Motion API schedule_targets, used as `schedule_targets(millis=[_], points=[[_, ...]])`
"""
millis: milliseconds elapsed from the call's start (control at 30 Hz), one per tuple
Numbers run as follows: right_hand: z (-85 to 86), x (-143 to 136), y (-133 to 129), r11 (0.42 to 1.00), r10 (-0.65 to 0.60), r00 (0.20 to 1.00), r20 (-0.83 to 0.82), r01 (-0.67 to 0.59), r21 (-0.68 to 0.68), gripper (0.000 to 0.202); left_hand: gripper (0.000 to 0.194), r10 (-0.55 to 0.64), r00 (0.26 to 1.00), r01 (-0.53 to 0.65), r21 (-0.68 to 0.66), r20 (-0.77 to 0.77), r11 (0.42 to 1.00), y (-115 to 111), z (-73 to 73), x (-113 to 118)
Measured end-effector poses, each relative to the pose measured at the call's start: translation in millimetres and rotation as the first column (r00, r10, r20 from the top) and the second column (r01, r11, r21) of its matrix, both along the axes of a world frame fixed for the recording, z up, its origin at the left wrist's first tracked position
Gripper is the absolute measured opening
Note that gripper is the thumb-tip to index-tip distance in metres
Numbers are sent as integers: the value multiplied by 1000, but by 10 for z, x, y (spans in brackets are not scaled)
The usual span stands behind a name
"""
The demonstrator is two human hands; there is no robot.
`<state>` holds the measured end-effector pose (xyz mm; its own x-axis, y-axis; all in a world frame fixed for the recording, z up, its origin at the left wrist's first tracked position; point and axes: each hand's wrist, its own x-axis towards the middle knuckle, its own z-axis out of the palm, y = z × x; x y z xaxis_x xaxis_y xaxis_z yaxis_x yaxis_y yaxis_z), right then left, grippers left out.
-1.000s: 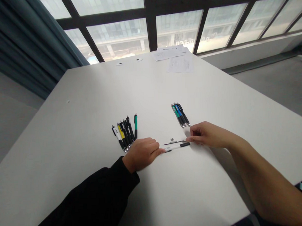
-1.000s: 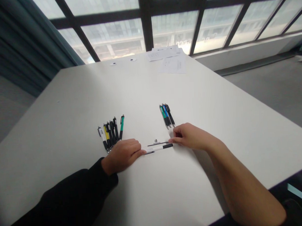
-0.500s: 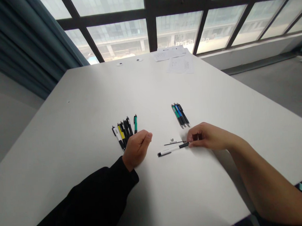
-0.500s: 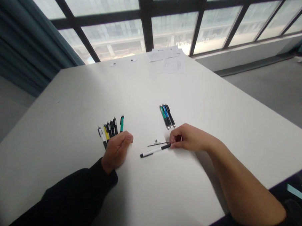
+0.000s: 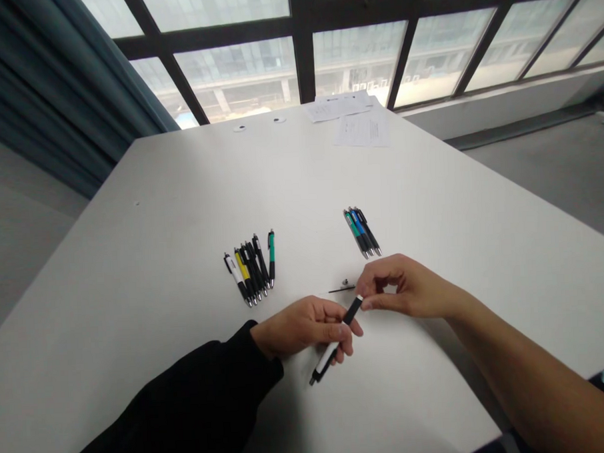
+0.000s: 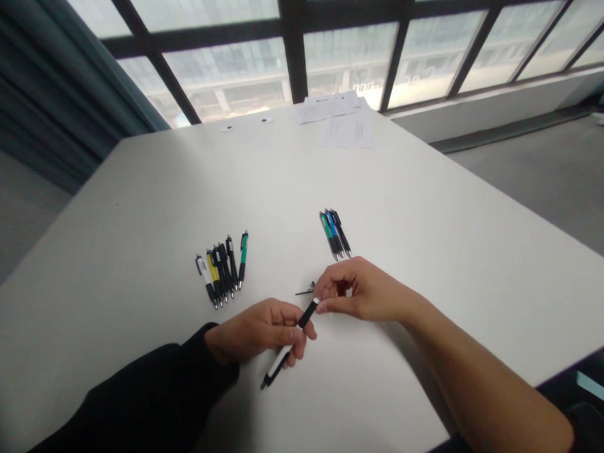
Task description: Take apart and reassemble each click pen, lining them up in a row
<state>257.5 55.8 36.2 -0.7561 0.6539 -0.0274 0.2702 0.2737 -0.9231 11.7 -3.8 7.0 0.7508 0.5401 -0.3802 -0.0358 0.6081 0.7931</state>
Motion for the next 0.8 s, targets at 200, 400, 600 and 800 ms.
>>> schedule_targets(millis=[200, 400, 600, 800], points=[[-87, 21, 112, 925, -57, 955, 290, -59, 375, 12, 35, 130, 991, -130, 9, 40, 991, 33, -1, -40], [-46, -13, 58, 937, -64, 970, 233, -22, 350, 11, 40, 96, 994, -97, 10, 56, 995, 21, 12, -65], [-77, 5, 1, 966, -216, 926, -310, 155, -209, 15, 40, 45, 997, -47, 22, 54, 999, 25, -10, -101], [-86, 76, 1, 896, -282, 797, -534, 20, -443, 33, 42, 38, 999, -39, 28, 36, 999, 27, 24, -101]])
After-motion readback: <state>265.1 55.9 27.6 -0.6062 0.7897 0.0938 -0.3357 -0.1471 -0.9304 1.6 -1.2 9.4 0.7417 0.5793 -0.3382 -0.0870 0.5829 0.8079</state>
